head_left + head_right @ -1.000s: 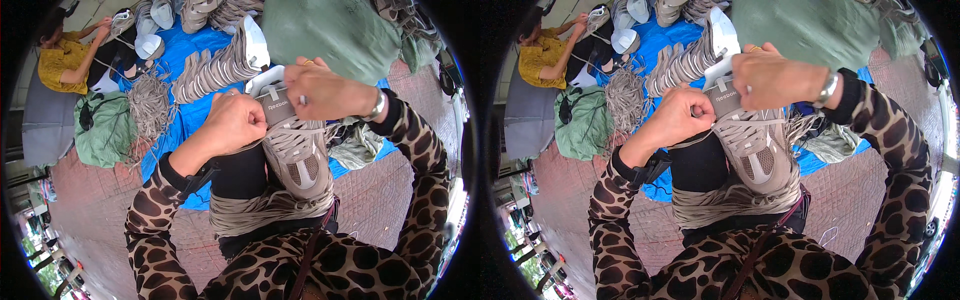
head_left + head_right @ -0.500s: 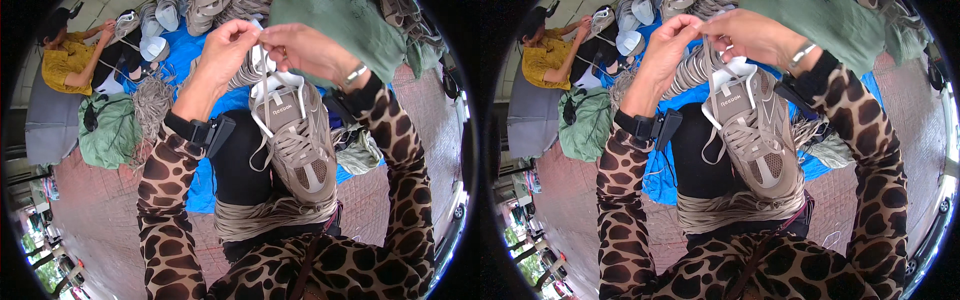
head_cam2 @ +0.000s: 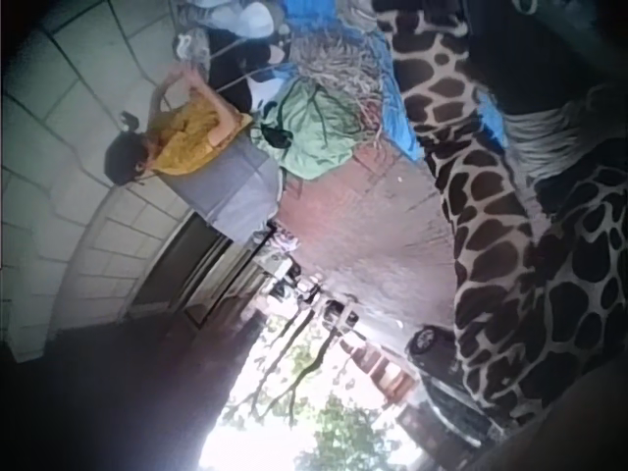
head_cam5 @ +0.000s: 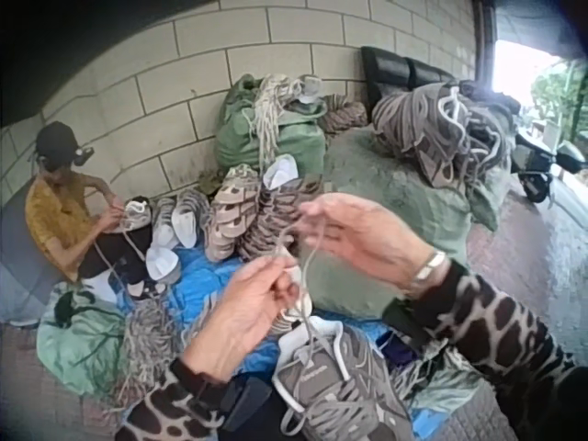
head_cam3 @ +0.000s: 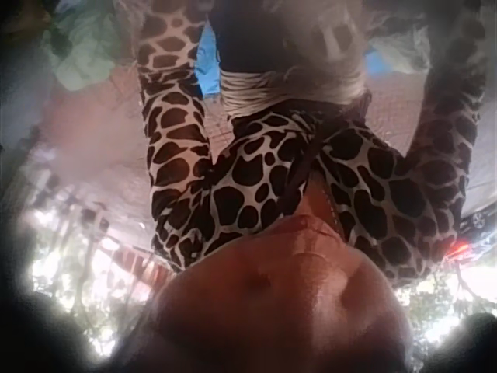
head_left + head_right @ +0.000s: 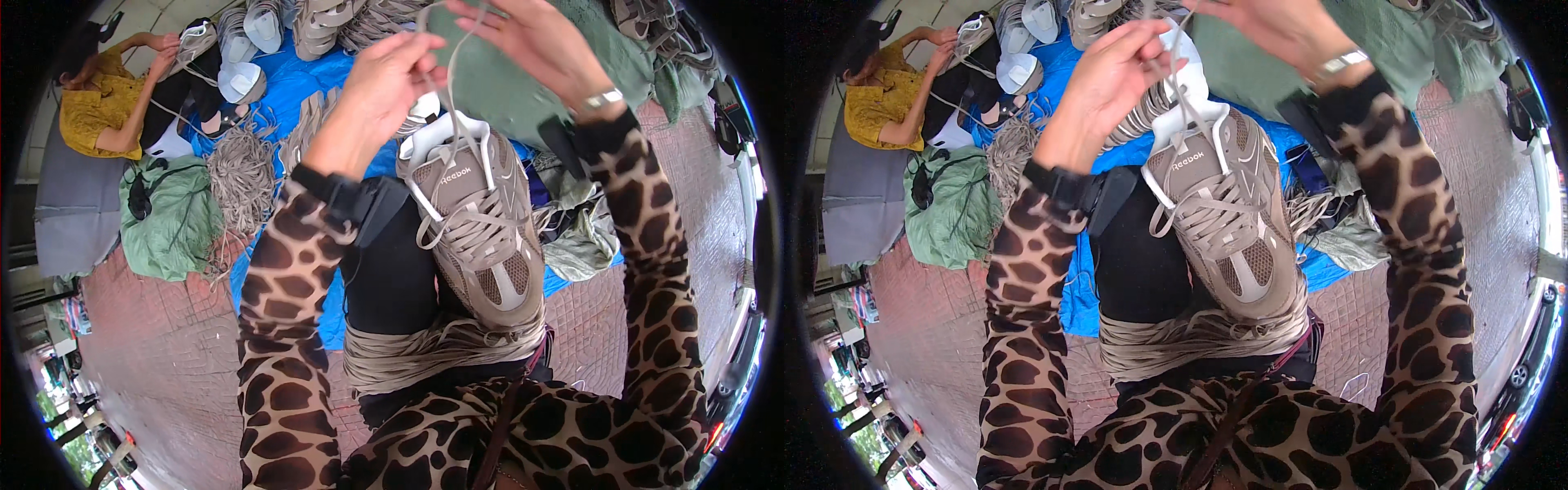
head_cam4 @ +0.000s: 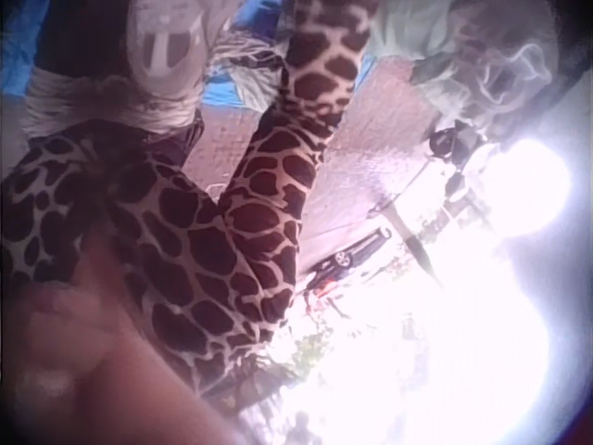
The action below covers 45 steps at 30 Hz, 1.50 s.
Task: The person sits on a blue tarp and laces a beige Reebok sneaker by hand. They repeatedly thread the laces through the eyelets, pull them tight, and adjust the fit while another person works nearby.
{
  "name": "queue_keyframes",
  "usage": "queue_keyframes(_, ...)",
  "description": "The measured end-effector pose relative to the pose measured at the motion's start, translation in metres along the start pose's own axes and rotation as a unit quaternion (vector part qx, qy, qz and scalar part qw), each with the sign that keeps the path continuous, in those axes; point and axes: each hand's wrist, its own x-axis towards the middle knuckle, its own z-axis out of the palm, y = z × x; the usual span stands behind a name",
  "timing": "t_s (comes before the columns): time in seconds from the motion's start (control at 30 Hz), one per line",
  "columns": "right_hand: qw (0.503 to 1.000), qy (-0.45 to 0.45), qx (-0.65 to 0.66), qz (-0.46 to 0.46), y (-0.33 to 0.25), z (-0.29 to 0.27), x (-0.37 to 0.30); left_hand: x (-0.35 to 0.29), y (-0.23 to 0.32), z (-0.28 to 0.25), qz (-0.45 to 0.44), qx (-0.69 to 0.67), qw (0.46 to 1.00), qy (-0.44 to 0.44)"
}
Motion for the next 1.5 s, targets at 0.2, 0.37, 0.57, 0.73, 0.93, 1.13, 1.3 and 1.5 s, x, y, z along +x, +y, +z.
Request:
queue_keyframes(0.2,0.986,-0.088,-0.121,-0.073,-0.025,-0.063,-0.086,-0.117,0.033,-0.039,-0.131,0.167,0.968,0.132)
queue_keyframes(0.37,0.961,-0.103,-0.257,0.01,0.006,-0.09,-0.124,-0.155,0.027,-0.023,-0.216,0.121,0.963,0.104)
queue_keyframes(0.57,0.881,-0.348,-0.294,0.128,0.034,-0.06,-0.106,-0.109,-0.005,0.026,-0.092,0.306,0.948,0.011)
queue_keyframes(0.73,0.853,-0.385,-0.31,0.169,0.04,-0.051,-0.085,-0.093,-0.024,0.04,0.014,0.561,0.828,0.004)
queue_keyframes(0.93,0.887,-0.342,-0.226,0.211,0.047,-0.054,-0.082,-0.084,-0.029,0.041,-0.001,0.525,0.851,-0.015)
queue_keyframes(1.13,0.918,-0.233,-0.167,0.273,0.05,-0.047,-0.087,-0.078,-0.036,0.033,-0.031,0.479,0.876,-0.048)
queue_keyframes(1.3,0.911,-0.231,-0.276,0.203,0.054,-0.044,-0.091,-0.07,-0.038,0.031,-0.016,0.475,0.877,-0.071)
queue_keyframes(1.5,0.941,-0.218,-0.048,0.254,0.063,-0.051,-0.09,-0.092,-0.008,0.006,0.118,0.669,0.73,-0.066)
